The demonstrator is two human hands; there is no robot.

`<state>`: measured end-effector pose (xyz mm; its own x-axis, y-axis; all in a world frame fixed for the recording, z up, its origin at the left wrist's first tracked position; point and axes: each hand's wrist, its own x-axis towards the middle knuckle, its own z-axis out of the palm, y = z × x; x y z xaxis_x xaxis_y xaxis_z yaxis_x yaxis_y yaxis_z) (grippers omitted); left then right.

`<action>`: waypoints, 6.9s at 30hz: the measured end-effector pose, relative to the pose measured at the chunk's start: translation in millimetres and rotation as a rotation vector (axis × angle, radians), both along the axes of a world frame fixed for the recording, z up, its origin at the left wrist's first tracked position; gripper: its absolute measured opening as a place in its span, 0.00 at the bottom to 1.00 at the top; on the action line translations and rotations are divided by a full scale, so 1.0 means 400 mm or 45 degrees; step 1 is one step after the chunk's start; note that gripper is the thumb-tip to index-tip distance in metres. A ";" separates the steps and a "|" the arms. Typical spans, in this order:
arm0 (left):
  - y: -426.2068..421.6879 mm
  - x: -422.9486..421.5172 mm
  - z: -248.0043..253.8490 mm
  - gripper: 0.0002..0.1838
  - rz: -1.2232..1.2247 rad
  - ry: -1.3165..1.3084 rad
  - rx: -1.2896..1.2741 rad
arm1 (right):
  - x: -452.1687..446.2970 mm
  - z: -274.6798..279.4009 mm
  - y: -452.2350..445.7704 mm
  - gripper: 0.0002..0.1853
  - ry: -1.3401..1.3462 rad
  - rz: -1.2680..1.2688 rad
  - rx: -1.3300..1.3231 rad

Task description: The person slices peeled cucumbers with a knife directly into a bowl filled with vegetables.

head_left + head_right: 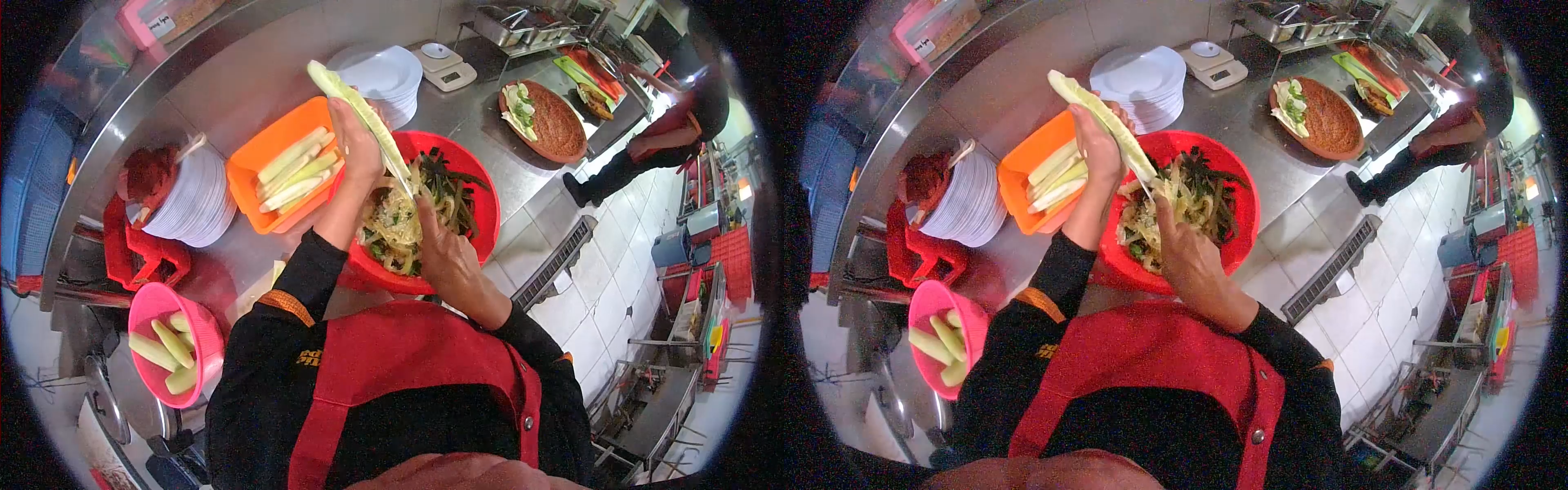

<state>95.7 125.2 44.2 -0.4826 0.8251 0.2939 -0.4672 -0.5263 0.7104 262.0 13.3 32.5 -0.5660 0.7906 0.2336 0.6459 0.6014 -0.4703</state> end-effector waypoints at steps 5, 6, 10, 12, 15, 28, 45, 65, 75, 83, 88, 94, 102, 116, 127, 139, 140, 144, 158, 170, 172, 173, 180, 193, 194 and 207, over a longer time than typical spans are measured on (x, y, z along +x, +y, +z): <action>0.001 -0.014 0.015 0.29 0.053 -0.051 -0.058 | -0.001 0.003 -0.005 0.33 -0.081 -0.022 -0.016; 0.002 -0.019 0.017 0.29 0.052 -0.050 -0.058 | 0.002 0.002 -0.007 0.33 -0.110 -0.042 -0.031; 0.013 -0.036 0.018 0.29 0.052 -0.167 -0.145 | 0.020 -0.033 -0.015 0.33 -0.094 -0.059 0.090; 0.016 -0.041 0.015 0.29 0.053 -0.193 -0.182 | 0.030 -0.028 -0.023 0.33 -0.137 -0.065 0.045; 0.025 -0.049 0.005 0.27 0.015 -0.278 -0.252 | 0.047 -0.034 -0.031 0.33 -0.200 -0.079 -0.024; -0.015 -0.052 0.048 0.25 -0.300 -0.300 -0.393 | 0.120 0.025 -0.060 0.32 -0.155 -0.065 -0.150; -0.021 -0.063 0.034 0.24 -0.479 -0.403 -0.464 | 0.130 0.041 -0.068 0.36 -0.380 -0.067 -0.088; -0.055 -0.030 0.037 0.26 -0.423 -0.534 -0.303 | 0.099 -0.048 -0.040 0.36 -0.029 -0.055 -0.028; -0.081 0.031 0.026 0.26 -0.365 -0.412 -0.170 | 0.058 -0.012 -0.030 0.34 -0.263 -0.172 0.006; -0.091 0.067 0.021 0.28 -0.171 -0.395 -0.108 | 0.022 -0.016 0.001 0.35 -0.117 -0.175 0.052; -0.092 0.069 0.026 0.28 -0.046 -0.321 -0.175 | 0.006 -0.032 0.024 0.37 -0.084 -0.141 0.065; -0.060 0.044 -0.032 0.32 0.143 -0.255 -0.369 | -0.013 -0.027 0.018 0.38 -0.289 -0.155 0.041; -0.007 0.057 -0.141 0.31 0.471 0.236 -0.437 | -0.004 -0.067 0.034 0.36 -0.288 -0.218 0.066; -0.064 0.065 -0.143 0.33 -0.415 -0.329 -0.547 | 0.089 -0.047 0.044 0.34 -0.142 -0.156 -0.296; -0.121 0.079 -0.114 0.33 -0.661 -0.202 -0.438 | 0.080 -0.047 0.016 0.30 0.075 -0.104 -0.265; -0.150 -0.075 -0.052 0.25 -0.736 0.131 -0.813 | 0.141 -0.078 0.039 0.28 0.318 -0.166 -0.005; -0.139 -0.108 -0.044 0.22 -0.598 0.297 -0.972 | 0.147 -0.082 0.040 0.28 0.328 -0.155 0.032; -0.090 -0.273 -0.091 0.17 -0.582 0.604 -1.018 | 0.160 -0.120 0.049 0.31 0.357 -0.090 0.175; -0.125 -0.142 -0.057 0.19 -0.884 0.736 -0.631 | 0.108 -0.063 0.034 0.18 -0.097 -0.086 -0.169; -0.130 -0.097 -0.023 0.21 -0.981 0.879 -0.696 | 0.148 -0.009 0.067 0.23 -0.192 -0.300 0.115; -0.127 -0.096 -0.015 0.20 -0.974 0.905 -0.750 | 0.153 -0.007 0.065 0.24 -0.264 -0.286 0.162; -0.125 -0.095 -0.013 0.20 -0.974 0.905 -0.748 | 0.154 -0.007 0.065 0.24 -0.265 -0.287 0.163; -0.115 -0.090 -0.010 0.20 -1.024 0.907 -0.713 | 0.175 -0.012 0.071 0.17 -0.255 -0.287 0.253; -0.094 -0.089 -0.024 0.22 -1.173 0.901 -0.790 | 0.194 -0.011 0.066 0.23 -0.275 -0.210 0.211; -0.093 -0.089 -0.025 0.22 -1.177 0.901 -0.791 | 0.198 -0.011 0.065 0.23 -0.276 -0.213 0.208; -0.083 -0.087 -0.033 0.21 -1.367 0.796 -0.700 | 0.221 -0.012 0.075 0.20 -0.231 -0.231 0.277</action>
<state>61.0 92.1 31.1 0.5584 0.7875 -0.2610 0.0109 0.3076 0.9514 350.3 43.3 27.6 -0.4687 0.8249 0.3161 0.8128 0.5428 -0.2114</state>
